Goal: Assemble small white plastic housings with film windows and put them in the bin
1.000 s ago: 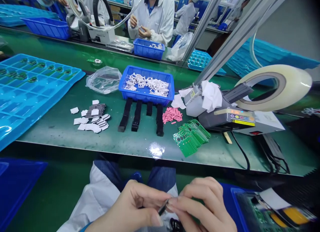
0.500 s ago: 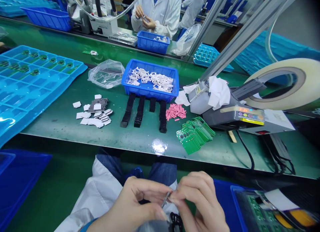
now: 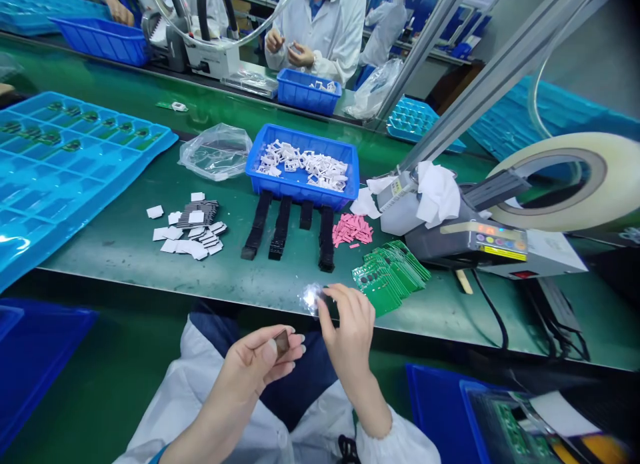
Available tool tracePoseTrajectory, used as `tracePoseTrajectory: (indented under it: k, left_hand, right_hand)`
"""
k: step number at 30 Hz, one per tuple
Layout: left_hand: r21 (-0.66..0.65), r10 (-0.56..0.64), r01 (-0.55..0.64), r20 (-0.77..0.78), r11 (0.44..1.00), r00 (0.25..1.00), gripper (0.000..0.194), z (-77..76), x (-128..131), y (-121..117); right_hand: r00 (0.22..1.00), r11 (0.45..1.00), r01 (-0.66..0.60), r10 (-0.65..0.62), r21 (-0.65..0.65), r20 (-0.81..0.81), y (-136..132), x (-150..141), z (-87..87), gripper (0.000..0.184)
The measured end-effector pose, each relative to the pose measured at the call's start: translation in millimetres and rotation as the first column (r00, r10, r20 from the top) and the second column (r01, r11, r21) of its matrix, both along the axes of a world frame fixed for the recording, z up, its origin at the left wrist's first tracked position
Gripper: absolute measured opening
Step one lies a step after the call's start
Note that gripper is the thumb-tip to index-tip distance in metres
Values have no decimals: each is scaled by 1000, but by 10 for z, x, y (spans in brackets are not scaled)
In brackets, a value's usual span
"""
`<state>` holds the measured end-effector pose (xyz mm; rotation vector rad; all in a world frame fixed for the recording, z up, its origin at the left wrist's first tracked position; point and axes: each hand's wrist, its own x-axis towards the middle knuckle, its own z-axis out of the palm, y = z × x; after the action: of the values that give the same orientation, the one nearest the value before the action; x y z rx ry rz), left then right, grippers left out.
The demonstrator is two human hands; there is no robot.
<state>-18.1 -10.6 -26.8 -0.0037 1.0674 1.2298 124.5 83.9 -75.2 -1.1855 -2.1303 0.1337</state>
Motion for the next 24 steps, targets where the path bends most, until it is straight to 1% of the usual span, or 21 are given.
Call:
tracePoseTrajectory:
  k: [2,4,5,7,9,10,13,14,15,16,17,18,19,20,21,22,24]
  left_hand:
    - [-6,1,-1,-12,1000,1000,35,-4,4,16]
    - [-23,3,-4,-36,1000,999,37,-2,-2,40]
    - [-28,5,-6,-51,1000,999,39,-2,-6,54]
    - [-16,-2,1,-85,1000,996,40,-13,-9,79]
    - [35,-33,37,-118,999,992,38,-32,0,97]
    - [67,-57,66,-132,996,990,36,-40,8,101]
    - [181,-115,143,-160,973,981,35,-29,39,88]
    - [215,-143,174,-155,961,978,39,-10,49,75]
    - [250,-191,220,-137,943,972,45,16,60,57]
    - [284,-251,273,-109,919,962,51,46,73,37]
    - [313,-313,319,-70,895,947,55,78,88,16]
    - [329,-364,350,-19,877,931,55,107,105,-5]
    - [330,-394,362,35,872,918,53,132,124,-22]
    - [321,-397,353,82,879,914,50,149,144,-36]
    - [316,-389,337,116,887,914,47,158,162,-45]
    - [321,-377,320,135,892,916,45,157,176,-49]
    - [364,-356,290,127,885,926,41,136,189,-50]
  right_hand:
    - [990,992,-127,125,27,60,-40,39,12,22]
    - [971,976,-217,213,27,106,-94,88,102,28]
    - [963,968,-251,248,16,106,-123,109,172,28]
    - [942,944,-329,331,-30,56,-184,134,341,30]
    - [907,906,-420,421,-52,7,-250,130,512,33]
    - [893,893,-449,450,-38,4,-280,118,584,32]
    - [902,901,-432,431,50,27,-350,63,718,22]
    - [907,906,-421,422,50,-14,-366,46,736,19]
    - [901,906,-422,422,21,-99,-382,31,747,17]
    - [879,896,-443,424,-42,-216,-398,20,751,16]
    - [839,866,-484,420,-123,-345,-416,11,753,13]
    - [789,821,-535,401,-199,-465,-437,5,755,13]
    - [746,774,-576,366,-263,-556,-458,3,759,14]
    - [718,737,-603,334,-305,-611,-477,6,767,16]
    - [706,724,-610,312,-322,-635,-492,14,781,18]
    - [706,734,-602,305,-314,-639,-499,29,800,19]
    - [727,794,-556,321,-247,-607,-488,78,854,18]
